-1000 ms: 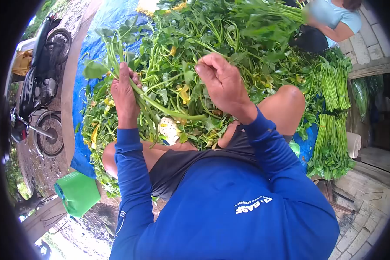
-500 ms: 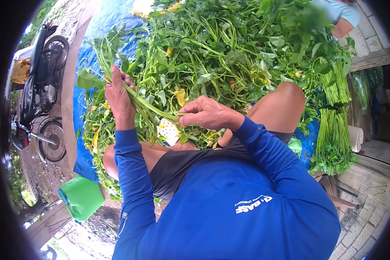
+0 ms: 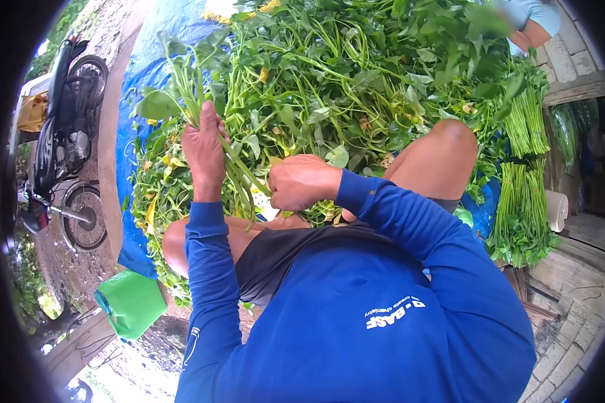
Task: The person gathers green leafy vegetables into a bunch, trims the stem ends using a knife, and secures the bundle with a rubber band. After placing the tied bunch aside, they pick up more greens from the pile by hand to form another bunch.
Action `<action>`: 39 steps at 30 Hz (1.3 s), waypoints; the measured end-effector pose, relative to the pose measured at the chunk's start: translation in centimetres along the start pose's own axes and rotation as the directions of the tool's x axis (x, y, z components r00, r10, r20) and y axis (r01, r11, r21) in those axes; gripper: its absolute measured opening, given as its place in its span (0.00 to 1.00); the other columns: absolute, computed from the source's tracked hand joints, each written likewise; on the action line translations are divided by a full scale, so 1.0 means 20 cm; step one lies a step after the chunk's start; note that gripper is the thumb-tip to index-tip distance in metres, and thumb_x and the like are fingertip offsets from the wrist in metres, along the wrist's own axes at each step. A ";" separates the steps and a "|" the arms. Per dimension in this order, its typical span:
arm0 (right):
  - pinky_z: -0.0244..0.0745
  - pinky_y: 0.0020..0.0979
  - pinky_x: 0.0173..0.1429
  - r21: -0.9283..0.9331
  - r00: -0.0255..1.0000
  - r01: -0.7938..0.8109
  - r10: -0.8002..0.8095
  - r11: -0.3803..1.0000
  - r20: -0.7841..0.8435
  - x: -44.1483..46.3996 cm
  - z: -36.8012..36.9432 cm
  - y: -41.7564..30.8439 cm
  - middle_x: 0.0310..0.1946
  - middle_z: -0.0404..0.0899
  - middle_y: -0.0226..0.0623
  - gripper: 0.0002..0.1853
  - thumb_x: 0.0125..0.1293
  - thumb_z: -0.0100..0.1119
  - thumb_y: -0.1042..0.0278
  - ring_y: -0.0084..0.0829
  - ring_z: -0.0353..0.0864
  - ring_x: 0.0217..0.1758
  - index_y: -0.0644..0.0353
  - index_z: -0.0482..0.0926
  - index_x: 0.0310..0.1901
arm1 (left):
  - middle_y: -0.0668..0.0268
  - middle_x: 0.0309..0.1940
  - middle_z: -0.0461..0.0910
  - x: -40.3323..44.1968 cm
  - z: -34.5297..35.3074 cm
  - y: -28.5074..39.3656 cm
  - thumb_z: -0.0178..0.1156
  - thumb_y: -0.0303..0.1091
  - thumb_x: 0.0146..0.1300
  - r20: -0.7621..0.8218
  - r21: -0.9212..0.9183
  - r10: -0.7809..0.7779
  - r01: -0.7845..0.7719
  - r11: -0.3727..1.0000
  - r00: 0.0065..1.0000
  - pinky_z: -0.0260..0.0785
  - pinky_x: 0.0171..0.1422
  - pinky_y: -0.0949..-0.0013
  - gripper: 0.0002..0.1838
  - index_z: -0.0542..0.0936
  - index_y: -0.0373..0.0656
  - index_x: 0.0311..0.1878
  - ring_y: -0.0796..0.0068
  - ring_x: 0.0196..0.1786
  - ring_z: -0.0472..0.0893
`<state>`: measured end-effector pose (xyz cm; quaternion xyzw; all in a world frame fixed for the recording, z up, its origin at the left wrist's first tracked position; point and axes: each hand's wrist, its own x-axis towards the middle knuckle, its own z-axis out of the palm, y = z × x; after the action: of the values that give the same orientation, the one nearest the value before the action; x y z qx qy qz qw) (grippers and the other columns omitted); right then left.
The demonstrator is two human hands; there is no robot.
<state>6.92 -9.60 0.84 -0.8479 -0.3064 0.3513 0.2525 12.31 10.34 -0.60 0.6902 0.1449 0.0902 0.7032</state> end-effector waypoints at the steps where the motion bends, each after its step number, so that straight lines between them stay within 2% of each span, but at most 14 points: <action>1: 0.78 0.57 0.49 0.011 0.999 -0.031 0.030 0.999 0.045 -0.02 -0.03 -0.02 0.36 0.87 0.58 0.18 0.63 0.57 0.57 0.60 0.87 0.43 0.63 0.89 0.34 | 0.73 0.23 0.76 0.00 0.00 0.01 0.63 0.52 0.82 -0.039 0.012 -0.005 0.006 1.000 0.999 0.66 0.25 0.76 0.21 0.78 0.46 0.36 0.84 0.23 0.74; 4: 0.79 0.56 0.51 0.073 0.930 0.159 -0.174 0.985 0.323 0.01 0.33 0.24 0.37 0.88 0.58 0.18 0.64 0.57 0.58 0.61 0.87 0.43 0.65 0.89 0.35 | 0.72 0.24 0.76 0.13 -0.10 0.06 0.63 0.48 0.83 -0.227 -0.070 0.053 -0.070 0.995 0.972 0.67 0.26 0.76 0.20 0.77 0.46 0.36 0.83 0.22 0.72; 6: 0.79 0.55 0.53 0.226 0.983 0.015 -0.056 0.974 0.177 -0.06 0.51 0.36 0.43 0.88 0.60 0.20 0.67 0.56 0.57 0.60 0.87 0.47 0.68 0.88 0.41 | 0.72 0.25 0.74 0.16 -0.17 0.13 0.63 0.49 0.83 -0.164 -0.266 0.040 -0.083 0.960 0.986 0.66 0.27 0.76 0.19 0.76 0.46 0.37 0.83 0.24 0.71; 10: 0.78 0.32 0.48 0.808 0.974 -0.213 0.183 0.549 0.133 -0.10 0.56 0.49 0.42 0.84 0.35 0.15 0.75 0.60 0.62 0.26 0.82 0.44 0.62 0.81 0.56 | 0.72 0.27 0.73 0.13 -0.17 0.16 0.63 0.50 0.82 -0.172 -0.326 0.024 -0.080 0.942 0.985 0.65 0.27 0.77 0.20 0.75 0.47 0.37 0.83 0.26 0.70; 13: 0.74 0.25 0.46 0.893 0.942 0.125 0.231 0.433 -0.243 -0.14 0.33 0.30 0.39 0.74 0.22 0.17 0.71 0.70 0.62 0.17 0.75 0.43 0.57 0.80 0.57 | 0.71 0.27 0.73 0.15 -0.17 0.10 0.63 0.51 0.82 -0.144 -0.346 -0.009 -0.041 0.937 0.990 0.65 0.27 0.77 0.19 0.74 0.48 0.38 0.83 0.26 0.70; 17: 0.71 0.20 0.38 0.950 0.960 0.275 0.007 0.146 -0.279 -0.09 0.12 0.10 0.32 0.81 0.20 0.19 0.74 0.71 0.66 0.11 0.75 0.35 0.60 0.83 0.62 | 0.72 0.27 0.74 0.15 -0.10 0.06 0.63 0.51 0.83 -0.105 -0.360 -0.012 -0.026 0.933 0.994 0.65 0.27 0.77 0.19 0.74 0.49 0.38 0.83 0.25 0.71; 19: 0.79 0.22 0.47 0.951 0.957 0.289 0.001 0.113 -0.291 -0.01 0.15 0.05 0.38 0.89 0.26 0.14 0.77 0.69 0.66 0.14 0.83 0.40 0.62 0.87 0.57 | 0.72 0.27 0.74 0.14 -0.08 0.05 0.63 0.51 0.83 -0.097 -0.366 -0.029 -0.009 0.931 0.995 0.65 0.27 0.77 0.19 0.74 0.49 0.38 0.83 0.26 0.71; 23: 0.82 0.25 0.53 0.918 0.943 0.319 0.018 0.237 -0.332 -0.06 0.26 0.09 0.41 0.92 0.31 0.11 0.80 0.67 0.63 0.17 0.86 0.44 0.63 0.91 0.47 | 0.72 0.27 0.74 0.14 -0.13 0.05 0.63 0.50 0.83 -0.164 -0.328 -0.066 0.009 0.945 0.984 0.65 0.27 0.79 0.19 0.75 0.49 0.38 0.83 0.25 0.71; 26: 0.80 0.26 0.52 0.875 0.986 0.162 -0.047 0.457 -0.158 -0.16 0.32 0.12 0.39 0.88 0.26 0.12 0.83 0.63 0.61 0.17 0.82 0.43 0.60 0.87 0.53 | 0.72 0.26 0.75 0.18 -0.19 0.05 0.64 0.49 0.82 -0.186 -0.343 -0.069 0.001 0.939 0.980 0.66 0.27 0.78 0.18 0.76 0.48 0.37 0.84 0.24 0.72; 29: 0.74 0.25 0.44 0.829 0.919 0.340 0.030 0.444 -0.393 -0.21 0.10 0.07 0.36 0.81 0.22 0.11 0.86 0.58 0.60 0.14 0.75 0.38 0.58 0.83 0.49 | 0.71 0.24 0.76 0.15 -0.20 0.05 0.64 0.50 0.82 -0.107 -0.270 -0.011 -0.019 0.963 0.994 0.68 0.27 0.77 0.21 0.76 0.46 0.36 0.83 0.23 0.73; 32: 0.66 0.25 0.36 0.597 0.709 0.534 0.068 0.599 -0.702 -0.10 -0.12 0.00 0.31 0.75 0.22 0.12 0.86 0.55 0.60 0.13 0.70 0.33 0.59 0.81 0.46 | 0.71 0.24 0.76 0.12 -0.14 0.06 0.65 0.52 0.81 -0.054 -0.253 -0.054 0.039 0.967 0.997 0.66 0.27 0.77 0.21 0.77 0.45 0.36 0.83 0.23 0.73; 33: 0.73 0.29 0.40 0.558 0.720 0.487 0.052 0.672 -0.692 -0.07 -0.20 -0.04 0.35 0.78 0.28 0.11 0.87 0.55 0.63 0.19 0.76 0.38 0.62 0.80 0.50 | 0.71 0.24 0.76 0.11 -0.11 0.05 0.65 0.52 0.81 -0.020 -0.244 -0.062 0.055 0.968 0.998 0.66 0.27 0.77 0.22 0.78 0.45 0.36 0.84 0.22 0.73; 37: 0.80 0.37 0.43 0.030 0.406 0.643 -0.308 0.766 -0.860 0.28 -0.24 -0.05 0.38 0.87 0.40 0.11 0.82 0.62 0.61 0.34 0.86 0.39 0.61 0.85 0.51 | 0.73 0.24 0.76 0.07 -0.08 0.06 0.65 0.53 0.81 0.061 -0.197 -0.091 0.101 0.975 0.994 0.64 0.27 0.77 0.22 0.79 0.46 0.35 0.84 0.22 0.72; 39: 0.80 0.41 0.42 0.049 0.607 0.536 -0.345 0.843 -0.716 0.29 -0.24 -0.01 0.37 0.87 0.44 0.11 0.80 0.64 0.61 0.38 0.87 0.38 0.60 0.86 0.50 | 0.73 0.24 0.77 0.04 -0.08 0.09 0.67 0.53 0.79 0.064 -0.163 -0.083 0.093 0.982 0.994 0.62 0.25 0.78 0.21 0.80 0.46 0.35 0.85 0.21 0.72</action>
<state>13.74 -6.43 1.31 -0.7721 -0.3438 -0.0223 0.5340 12.62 12.12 1.15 0.6243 0.1472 0.0511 0.7655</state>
